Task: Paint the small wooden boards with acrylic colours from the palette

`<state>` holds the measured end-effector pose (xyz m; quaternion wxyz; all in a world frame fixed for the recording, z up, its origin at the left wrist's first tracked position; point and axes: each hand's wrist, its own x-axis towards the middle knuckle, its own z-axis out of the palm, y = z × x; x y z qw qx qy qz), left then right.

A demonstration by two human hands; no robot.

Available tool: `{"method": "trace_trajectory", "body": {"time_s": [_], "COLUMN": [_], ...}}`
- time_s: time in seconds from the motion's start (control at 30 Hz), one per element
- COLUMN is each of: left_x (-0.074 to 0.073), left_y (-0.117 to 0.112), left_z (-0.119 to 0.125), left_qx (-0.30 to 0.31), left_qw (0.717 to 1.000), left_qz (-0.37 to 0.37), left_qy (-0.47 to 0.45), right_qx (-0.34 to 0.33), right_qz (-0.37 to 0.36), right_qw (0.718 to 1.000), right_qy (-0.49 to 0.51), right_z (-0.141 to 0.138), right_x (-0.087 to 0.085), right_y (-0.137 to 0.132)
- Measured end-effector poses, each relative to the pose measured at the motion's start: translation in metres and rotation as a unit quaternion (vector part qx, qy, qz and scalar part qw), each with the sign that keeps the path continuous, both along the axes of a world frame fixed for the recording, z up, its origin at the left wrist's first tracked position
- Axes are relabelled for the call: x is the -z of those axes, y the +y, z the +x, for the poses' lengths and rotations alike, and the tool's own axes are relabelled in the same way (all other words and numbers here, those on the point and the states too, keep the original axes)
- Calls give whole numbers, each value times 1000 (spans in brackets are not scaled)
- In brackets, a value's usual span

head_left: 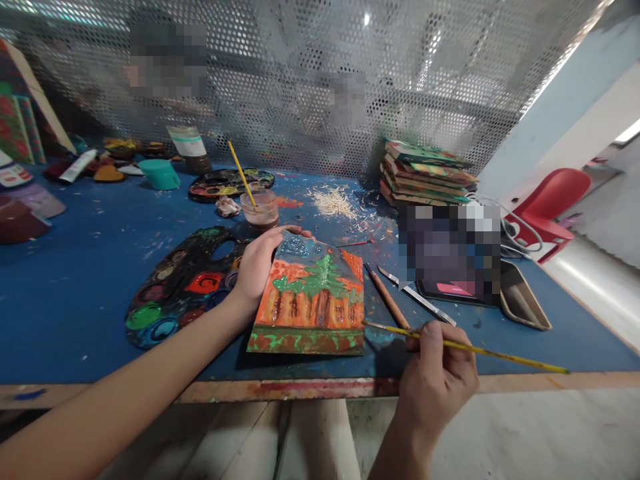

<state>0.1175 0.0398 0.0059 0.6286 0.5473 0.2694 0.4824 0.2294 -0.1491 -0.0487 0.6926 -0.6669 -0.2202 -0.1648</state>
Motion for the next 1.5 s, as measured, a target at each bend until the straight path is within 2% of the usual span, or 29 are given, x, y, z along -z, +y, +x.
{"method": "trace_trajectory", "body": {"time_s": [0.13, 0.3, 0.4, 0.5, 0.63, 0.83, 1.0, 1.2, 1.33, 1.5], "left_x": [2, 3, 3, 4, 5, 4, 1, 0, 1, 0], "left_y": [2, 3, 3, 4, 4, 3, 1, 0, 1, 0], "left_z": [-1, -1, -1, 0, -1, 0, 1, 0, 0, 1], "left_qx": [9, 12, 14, 12, 17, 17, 5, -3, -1, -3], "left_qw": [1000, 1000, 1000, 1000, 1000, 1000, 1000, 1000, 1000, 999], "left_qz": [-2, -2, -12, -18, -19, -20, -28, -27, -24, -32], "left_qy": [0, -3, -5, -3, -1, -2, 4, 12, 12, 13], "right_qx": [1, -3, -10, -33, -36, -29, -53, -61, -39, -21], "right_qz": [1, 143, 173, 151, 116, 123, 145, 112, 100, 83], "right_qw": [1000, 990, 984, 986, 992, 991, 984, 991, 994, 996], "right_qy": [2, -8, -29, -55, -23, 47, 85, 28, 13, 37], "right_z": [-1, -1, 0, 1, 0, -3, -4, 0, 2, -1], "right_x": [0, 4, 6, 7, 6, 2, 0, 8, 12, 7], "right_y": [1, 6, 7, 7, 5, 2, 0, 1, 2, 2]}}
